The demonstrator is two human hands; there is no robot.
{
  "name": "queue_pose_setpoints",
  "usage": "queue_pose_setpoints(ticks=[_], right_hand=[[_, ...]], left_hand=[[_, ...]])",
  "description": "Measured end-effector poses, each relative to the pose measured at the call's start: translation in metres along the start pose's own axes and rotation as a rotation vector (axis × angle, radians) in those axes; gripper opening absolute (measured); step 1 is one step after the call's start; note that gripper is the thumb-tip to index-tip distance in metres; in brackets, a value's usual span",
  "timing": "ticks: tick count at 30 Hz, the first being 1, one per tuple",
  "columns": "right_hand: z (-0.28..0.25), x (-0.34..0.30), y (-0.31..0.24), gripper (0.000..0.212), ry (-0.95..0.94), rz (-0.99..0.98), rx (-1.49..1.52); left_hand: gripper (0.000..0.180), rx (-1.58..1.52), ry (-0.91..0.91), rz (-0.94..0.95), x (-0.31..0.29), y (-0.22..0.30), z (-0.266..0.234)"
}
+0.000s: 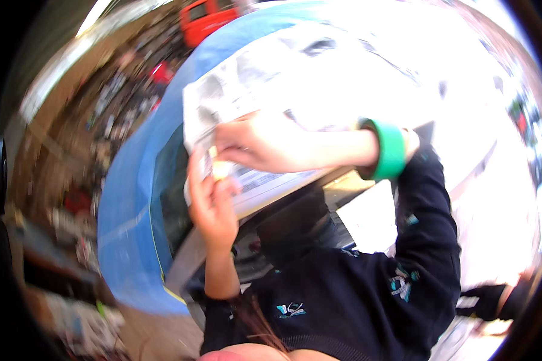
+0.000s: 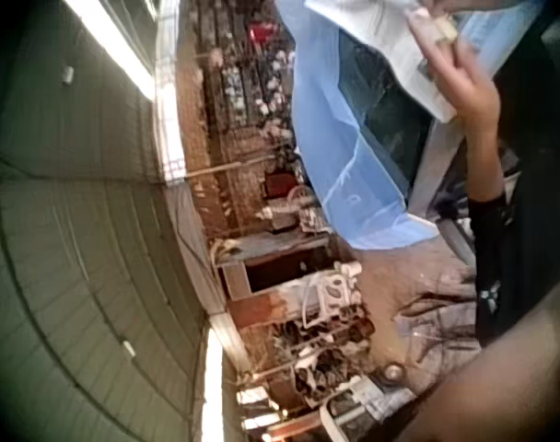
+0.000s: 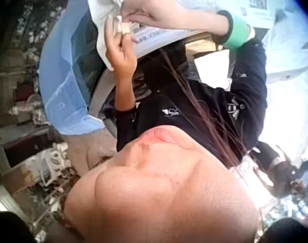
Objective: The person places sheets of newspaper onto the hood of a car and secures them using masking tape. They smooth the paper to ensure it adheres to the surface and apply tape along the edges to hold the newspaper in place.
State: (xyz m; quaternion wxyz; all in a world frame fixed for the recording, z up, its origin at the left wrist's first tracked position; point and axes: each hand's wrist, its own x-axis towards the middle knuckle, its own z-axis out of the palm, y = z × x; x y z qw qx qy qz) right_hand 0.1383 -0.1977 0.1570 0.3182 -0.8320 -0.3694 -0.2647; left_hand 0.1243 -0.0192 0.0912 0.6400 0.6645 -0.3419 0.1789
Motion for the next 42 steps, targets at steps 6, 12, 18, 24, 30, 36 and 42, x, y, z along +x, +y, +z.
queue_pose_setpoints(ticks=[6, 12, 18, 24, 30, 36, 42], right_hand=[[-0.036, -0.033, 0.0, 0.012, 0.265, -0.067, -0.074], [-0.068, -0.054, 0.0, 0.009, 0.363, 0.001, -0.137], [-0.09, -0.057, 0.013, 0.01, 0.435, -0.013, -0.23], [-0.12, -0.041, 0.032, 0.013, 0.503, -0.083, -0.373], [-0.135, -0.029, 0.061, 0.021, 0.638, -0.217, -0.679], [-0.214, -0.073, 0.039, 0.012, 0.596, -0.152, -0.519], [-0.324, -0.148, 0.027, 0.013, 0.533, 0.431, -0.411]], left_hand=[[0.045, 0.242, -0.083, 0.067, 0.029, 0.015, 0.023], [0.015, 0.328, -0.119, 0.191, 0.069, 0.009, 0.052], [0.011, 0.454, -0.116, 0.46, 0.111, -0.003, 0.073], [0.01, 0.464, -0.139, 0.528, 0.164, -0.001, 0.093], [0.009, -0.238, -0.066, -0.147, 0.263, -0.034, 0.108], [0.055, 0.369, -0.513, 0.077, 0.26, -0.068, 0.164], [0.04, 0.47, -0.865, 0.504, 0.229, -0.083, 0.255]])
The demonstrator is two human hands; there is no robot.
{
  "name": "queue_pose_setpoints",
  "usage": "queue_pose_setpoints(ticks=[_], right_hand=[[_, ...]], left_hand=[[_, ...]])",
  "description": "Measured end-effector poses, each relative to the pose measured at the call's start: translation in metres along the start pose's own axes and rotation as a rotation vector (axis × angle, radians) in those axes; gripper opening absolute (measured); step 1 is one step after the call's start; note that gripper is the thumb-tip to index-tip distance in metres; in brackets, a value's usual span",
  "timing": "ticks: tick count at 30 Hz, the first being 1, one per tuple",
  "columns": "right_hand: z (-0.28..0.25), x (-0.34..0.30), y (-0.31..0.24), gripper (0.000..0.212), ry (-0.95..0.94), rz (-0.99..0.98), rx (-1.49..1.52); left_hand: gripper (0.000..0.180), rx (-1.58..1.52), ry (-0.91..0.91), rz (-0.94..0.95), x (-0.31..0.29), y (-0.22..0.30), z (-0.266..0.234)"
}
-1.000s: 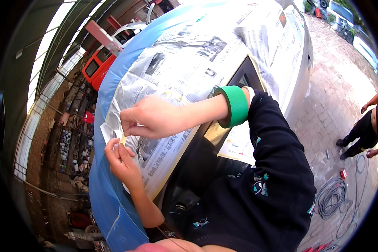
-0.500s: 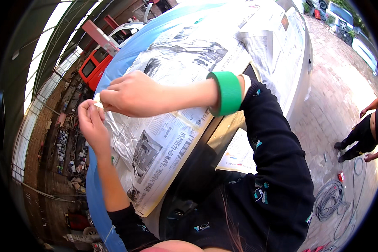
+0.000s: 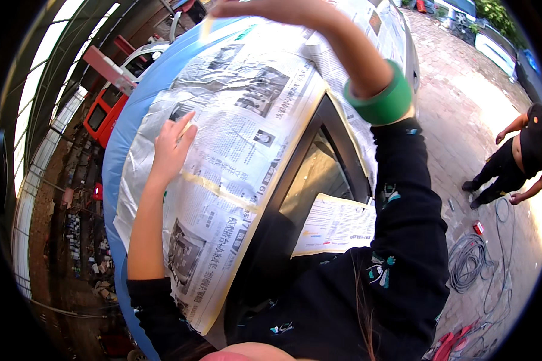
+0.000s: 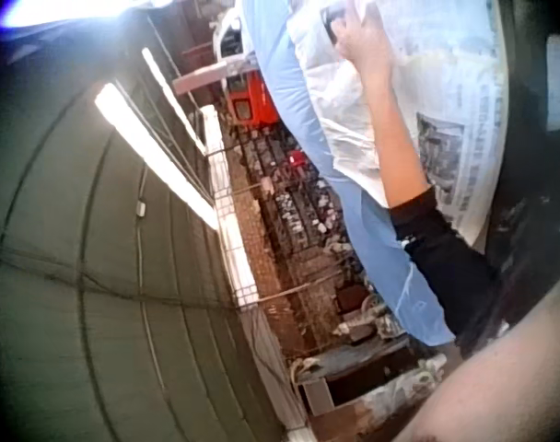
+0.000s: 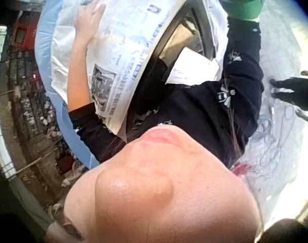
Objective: The person places sheets of newspaper onto the hood of a car and secures them using masking tape. They smooth the paper to ensure it adheres to the surface and apply tape along the edges to hold the newspaper in place.
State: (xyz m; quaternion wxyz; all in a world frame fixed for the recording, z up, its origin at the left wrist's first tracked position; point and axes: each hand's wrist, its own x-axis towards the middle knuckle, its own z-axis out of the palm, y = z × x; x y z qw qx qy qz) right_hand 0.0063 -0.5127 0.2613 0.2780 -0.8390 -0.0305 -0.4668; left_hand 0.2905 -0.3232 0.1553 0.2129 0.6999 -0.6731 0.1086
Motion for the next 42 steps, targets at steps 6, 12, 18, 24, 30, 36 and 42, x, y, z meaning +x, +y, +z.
queue_pose_setpoints(ticks=[6, 12, 18, 24, 30, 36, 42], right_hand=[[-0.083, -0.026, 0.097, 0.015, -0.307, 0.09, -0.382], [-0.088, -0.036, 0.194, 0.015, -0.239, 0.24, -0.32], [-0.054, -0.002, 0.211, 0.015, -0.488, 0.463, -0.195], [-0.033, 0.026, 0.225, 0.022, -0.681, 0.278, -0.546], [-0.02, 0.036, 0.228, 0.02, -0.76, 0.237, -0.586], [-0.012, 0.036, 0.235, 0.017, -0.693, 0.102, -0.719], [-0.002, 0.036, 0.227, 0.018, -0.678, 0.089, -0.785]], left_hand=[[0.049, 0.218, -0.035, 0.041, 0.056, 0.016, 0.037], [0.047, 0.358, 0.073, 0.032, 0.102, 0.023, 0.06], [0.031, 0.724, -0.115, -0.08, 0.14, 0.042, 0.06], [0.026, 0.886, -0.282, -0.17, 0.157, 0.059, 0.092], [0.047, 0.953, -0.287, -0.158, 0.155, 0.058, 0.096], [0.049, 0.979, -0.306, -0.181, 0.159, 0.061, 0.096], [0.051, 0.967, -0.32, -0.196, 0.156, 0.061, 0.093]])
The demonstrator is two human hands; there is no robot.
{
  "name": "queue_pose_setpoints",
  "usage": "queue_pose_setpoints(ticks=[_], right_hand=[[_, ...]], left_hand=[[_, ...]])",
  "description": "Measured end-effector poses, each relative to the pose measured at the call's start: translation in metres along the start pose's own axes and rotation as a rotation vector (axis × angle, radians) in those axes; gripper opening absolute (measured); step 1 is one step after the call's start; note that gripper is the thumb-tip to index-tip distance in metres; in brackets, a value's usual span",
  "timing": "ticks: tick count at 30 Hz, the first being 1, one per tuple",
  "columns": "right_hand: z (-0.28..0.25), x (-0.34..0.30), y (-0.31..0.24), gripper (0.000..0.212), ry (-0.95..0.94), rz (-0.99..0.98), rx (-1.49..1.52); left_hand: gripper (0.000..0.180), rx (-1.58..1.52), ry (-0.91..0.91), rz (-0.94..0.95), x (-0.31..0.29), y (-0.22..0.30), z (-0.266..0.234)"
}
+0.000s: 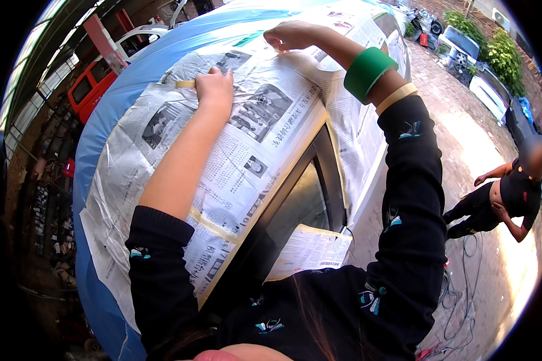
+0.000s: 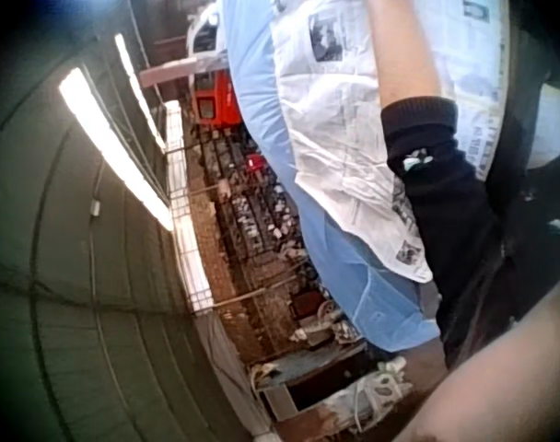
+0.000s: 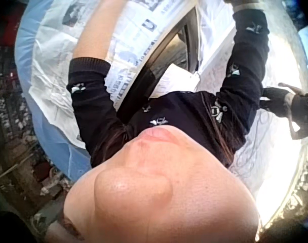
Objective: The person places sheets of newspaper onto the hood of a car and secures them using masking tape. They smooth the paper to ensure it adheres to the surface and apply tape along the edges to hold the newspaper in place.
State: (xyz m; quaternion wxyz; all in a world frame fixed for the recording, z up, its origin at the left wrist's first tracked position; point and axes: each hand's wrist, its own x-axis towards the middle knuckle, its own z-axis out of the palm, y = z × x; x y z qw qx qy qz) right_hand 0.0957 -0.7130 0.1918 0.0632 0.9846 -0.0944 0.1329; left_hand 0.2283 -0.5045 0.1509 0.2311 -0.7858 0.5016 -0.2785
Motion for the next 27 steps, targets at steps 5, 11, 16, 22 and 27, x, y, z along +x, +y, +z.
queue_pose_setpoints(ticks=[5, 11, 16, 22, 27], right_hand=[[-0.002, -0.005, -0.007, 0.02, -0.03, 0.05, 0.001], [0.007, -0.005, -0.003, 0.022, 0.013, 0.057, 0.039], [0.008, -0.009, -0.01, 0.027, -0.019, 0.192, -0.096], [0.009, -0.01, -0.02, 0.031, -0.01, 0.277, -0.225], [0.009, -0.014, -0.02, 0.034, 0.054, 0.244, -0.255]], left_hand=[[0.05, -0.024, 0.02, 0.002, 0.002, 0.0, 0.003], [0.049, -0.022, 0.013, 0.01, 0.001, 0.0, 0.003], [0.049, -0.029, 0.024, 0.014, 0.001, 0.0, 0.002], [0.047, -0.045, 0.007, 0.008, 0.004, -0.001, 0.005], [0.048, -0.058, -0.005, 0.043, 0.001, -0.002, 0.0]])
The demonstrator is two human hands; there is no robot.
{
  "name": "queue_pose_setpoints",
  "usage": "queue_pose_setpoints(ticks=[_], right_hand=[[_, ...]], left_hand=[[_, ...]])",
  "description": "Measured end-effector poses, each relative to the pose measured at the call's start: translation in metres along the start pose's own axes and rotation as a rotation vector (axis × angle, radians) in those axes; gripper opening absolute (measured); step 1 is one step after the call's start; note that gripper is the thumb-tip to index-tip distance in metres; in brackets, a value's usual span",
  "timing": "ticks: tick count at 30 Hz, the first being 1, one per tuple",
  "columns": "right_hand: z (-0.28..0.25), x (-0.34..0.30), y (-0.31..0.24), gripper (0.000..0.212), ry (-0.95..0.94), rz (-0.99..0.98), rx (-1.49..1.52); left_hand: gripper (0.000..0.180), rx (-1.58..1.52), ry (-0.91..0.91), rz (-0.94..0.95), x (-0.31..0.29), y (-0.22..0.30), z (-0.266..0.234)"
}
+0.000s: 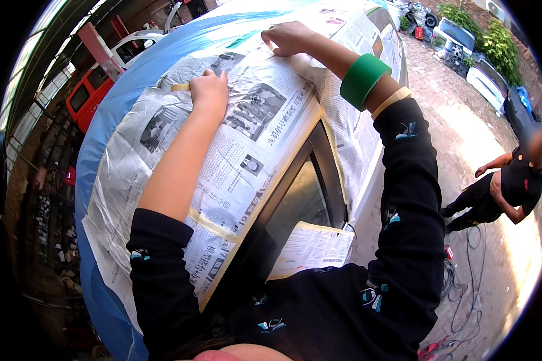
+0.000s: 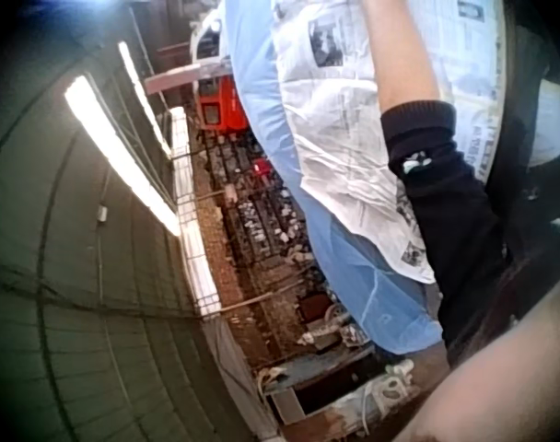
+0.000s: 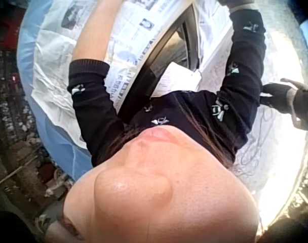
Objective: The person places sheets of newspaper onto the hood of a car and secures them using masking tape. They smooth the paper to ensure it adheres to the surface and apply tape along the edges to hold the newspaper in place.
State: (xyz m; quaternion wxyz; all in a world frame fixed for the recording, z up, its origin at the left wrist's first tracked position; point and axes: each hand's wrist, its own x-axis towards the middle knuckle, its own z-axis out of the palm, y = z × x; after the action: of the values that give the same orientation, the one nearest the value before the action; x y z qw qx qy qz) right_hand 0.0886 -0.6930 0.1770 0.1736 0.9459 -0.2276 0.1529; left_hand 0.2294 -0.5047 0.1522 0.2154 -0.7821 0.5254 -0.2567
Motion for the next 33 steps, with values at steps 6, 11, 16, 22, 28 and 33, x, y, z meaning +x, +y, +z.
queue_pose_setpoints(ticks=[6, 11, 16, 22, 28, 33], right_hand=[[-0.005, -0.003, -0.014, 0.037, 0.098, 0.103, -0.01], [0.001, 0.001, -0.005, 0.022, 0.031, -0.022, 0.165], [0.006, 0.003, -0.003, 0.02, -0.054, -0.154, 0.251], [0.003, 0.002, -0.014, 0.036, -0.063, -0.117, 0.251], [-0.028, 0.018, -0.019, 0.027, 0.374, -0.062, 0.444], [-0.04, 0.05, -0.086, 0.035, 0.064, -0.041, 1.025]], left_hand=[[0.05, 0.004, 0.005, -0.002, 0.0, 0.0, 0.003], [0.049, -0.032, 0.008, -0.015, 0.0, -0.001, 0.0], [0.045, -0.018, 0.033, -0.028, 0.005, 0.001, 0.005], [0.047, -0.06, 0.151, -0.068, 0.003, -0.006, 0.012], [0.047, -0.469, 0.712, -0.175, 0.0, -0.033, 0.008], [0.046, -1.221, 0.895, -0.321, 0.016, -0.042, 0.034]])
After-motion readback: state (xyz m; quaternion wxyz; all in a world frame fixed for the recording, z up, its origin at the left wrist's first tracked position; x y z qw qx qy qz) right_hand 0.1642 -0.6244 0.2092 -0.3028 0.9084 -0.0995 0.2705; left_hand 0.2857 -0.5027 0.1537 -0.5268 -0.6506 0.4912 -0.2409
